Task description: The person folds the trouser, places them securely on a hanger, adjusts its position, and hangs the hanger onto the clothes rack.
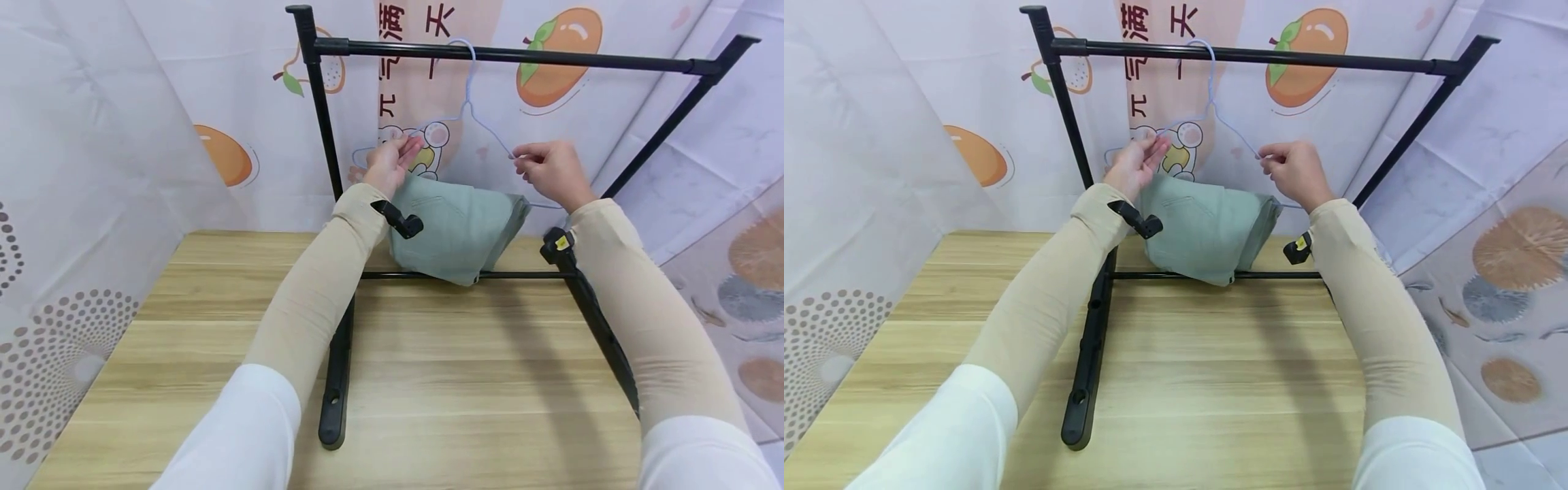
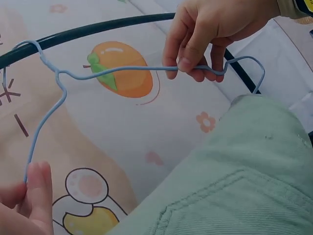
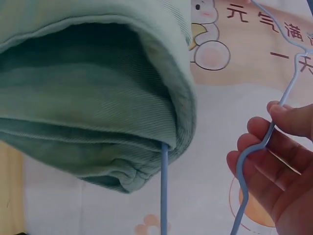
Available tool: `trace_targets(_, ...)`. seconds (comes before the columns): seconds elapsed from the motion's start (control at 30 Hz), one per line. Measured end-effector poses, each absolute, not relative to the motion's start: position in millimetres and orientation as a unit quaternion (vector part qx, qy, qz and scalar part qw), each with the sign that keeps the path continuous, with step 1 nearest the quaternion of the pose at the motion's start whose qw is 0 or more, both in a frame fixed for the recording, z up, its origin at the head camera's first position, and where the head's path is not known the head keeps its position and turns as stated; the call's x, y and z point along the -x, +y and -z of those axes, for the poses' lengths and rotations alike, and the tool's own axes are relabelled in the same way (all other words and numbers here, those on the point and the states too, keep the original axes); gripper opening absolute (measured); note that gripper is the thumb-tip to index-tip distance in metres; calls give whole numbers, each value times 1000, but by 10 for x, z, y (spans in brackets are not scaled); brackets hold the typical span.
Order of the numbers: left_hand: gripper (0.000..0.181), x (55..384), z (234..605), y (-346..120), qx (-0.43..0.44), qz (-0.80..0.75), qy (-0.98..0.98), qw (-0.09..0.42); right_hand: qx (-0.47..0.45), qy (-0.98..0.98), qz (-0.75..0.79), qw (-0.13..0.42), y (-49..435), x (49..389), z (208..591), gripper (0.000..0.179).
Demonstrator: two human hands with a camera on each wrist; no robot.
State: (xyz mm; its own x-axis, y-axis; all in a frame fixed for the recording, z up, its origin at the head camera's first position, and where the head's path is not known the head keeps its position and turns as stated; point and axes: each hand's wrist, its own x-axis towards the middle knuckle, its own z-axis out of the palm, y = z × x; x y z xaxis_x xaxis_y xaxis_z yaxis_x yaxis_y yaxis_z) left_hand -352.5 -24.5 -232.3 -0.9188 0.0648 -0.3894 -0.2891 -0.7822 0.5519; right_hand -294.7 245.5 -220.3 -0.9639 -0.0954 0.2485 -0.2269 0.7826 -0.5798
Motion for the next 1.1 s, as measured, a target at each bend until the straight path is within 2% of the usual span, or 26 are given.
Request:
trace_targets(0.07, 33, 3535, 2367, -263, 168, -929, 316, 94, -89, -937, -324, 100, 2447, 2940, 2233, 30)
trace_targets(0.3, 17, 3577, 2385, -317, 141, -942, 290, 88, -86, -943, -311, 85, 2415, 2918, 2219, 32)
trace_targets(0.53, 14, 3579, 2385, -333, 130, -945, 287, 87, -85, -945, -309, 67, 2391, 2918, 2237, 34)
trace_targets(0.93, 19, 3567, 2435, -366, 88, -954, 275, 87, -97, -947, -297, 75, 2320, 2902, 2290, 34)
trace_targets(1.1, 34, 3557, 2441, -419, 58, -929, 350, 108, -105, -945, -292, 99, 2313, 2893, 2323, 32)
